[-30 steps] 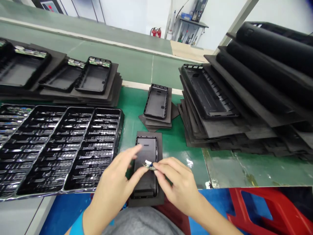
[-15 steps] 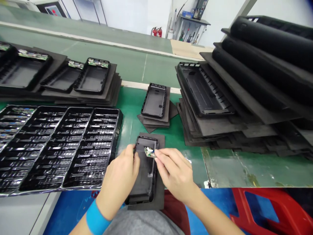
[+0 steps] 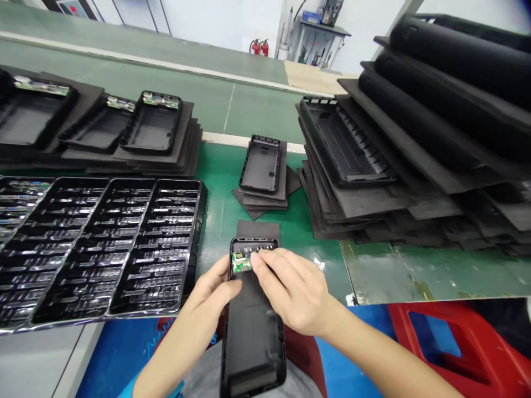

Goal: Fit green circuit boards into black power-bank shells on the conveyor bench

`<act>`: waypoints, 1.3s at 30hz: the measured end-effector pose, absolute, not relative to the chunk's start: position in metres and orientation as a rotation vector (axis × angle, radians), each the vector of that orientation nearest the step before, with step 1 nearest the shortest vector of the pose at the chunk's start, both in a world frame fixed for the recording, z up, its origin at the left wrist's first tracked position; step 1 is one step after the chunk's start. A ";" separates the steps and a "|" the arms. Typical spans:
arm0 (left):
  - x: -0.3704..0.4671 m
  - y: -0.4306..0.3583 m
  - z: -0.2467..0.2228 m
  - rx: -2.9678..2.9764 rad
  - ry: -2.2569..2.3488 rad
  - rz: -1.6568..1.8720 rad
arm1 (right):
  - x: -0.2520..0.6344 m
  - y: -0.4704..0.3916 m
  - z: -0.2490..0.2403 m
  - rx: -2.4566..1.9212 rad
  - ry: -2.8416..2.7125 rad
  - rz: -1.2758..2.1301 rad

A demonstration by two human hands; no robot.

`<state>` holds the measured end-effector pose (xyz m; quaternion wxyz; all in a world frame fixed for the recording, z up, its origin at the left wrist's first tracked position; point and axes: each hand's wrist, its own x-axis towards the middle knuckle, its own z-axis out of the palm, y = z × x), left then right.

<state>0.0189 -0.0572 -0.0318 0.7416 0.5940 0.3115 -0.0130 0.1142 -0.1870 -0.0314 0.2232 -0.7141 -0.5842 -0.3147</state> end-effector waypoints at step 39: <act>-0.005 -0.066 0.009 0.531 0.772 -0.213 | 0.085 -0.177 0.026 -2.120 -1.397 -0.564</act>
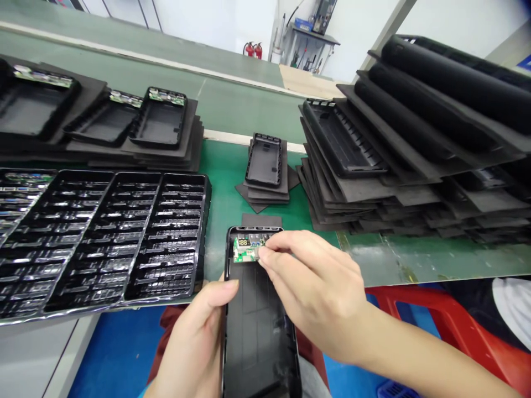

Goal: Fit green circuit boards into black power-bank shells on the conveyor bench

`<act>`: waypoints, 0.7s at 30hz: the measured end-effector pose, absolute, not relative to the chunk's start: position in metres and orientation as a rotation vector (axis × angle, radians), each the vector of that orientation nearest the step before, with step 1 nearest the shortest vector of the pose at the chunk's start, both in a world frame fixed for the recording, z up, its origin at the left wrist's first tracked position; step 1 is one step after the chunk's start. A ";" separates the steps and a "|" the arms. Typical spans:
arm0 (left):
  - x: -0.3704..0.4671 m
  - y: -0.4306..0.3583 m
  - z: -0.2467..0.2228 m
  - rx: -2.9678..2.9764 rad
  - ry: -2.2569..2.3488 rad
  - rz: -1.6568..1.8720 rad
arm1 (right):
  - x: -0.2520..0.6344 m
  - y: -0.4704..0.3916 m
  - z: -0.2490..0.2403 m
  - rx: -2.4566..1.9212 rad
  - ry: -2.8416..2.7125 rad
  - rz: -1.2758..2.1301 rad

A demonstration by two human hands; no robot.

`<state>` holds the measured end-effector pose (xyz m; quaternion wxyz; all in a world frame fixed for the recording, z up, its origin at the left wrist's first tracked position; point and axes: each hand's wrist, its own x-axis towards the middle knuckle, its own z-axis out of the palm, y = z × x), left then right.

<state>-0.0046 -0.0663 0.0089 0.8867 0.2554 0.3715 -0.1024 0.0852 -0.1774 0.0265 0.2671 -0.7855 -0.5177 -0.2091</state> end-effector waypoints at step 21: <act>-0.006 -0.066 0.015 0.559 0.650 -0.171 | 0.086 -0.171 0.027 -2.023 -1.473 -0.633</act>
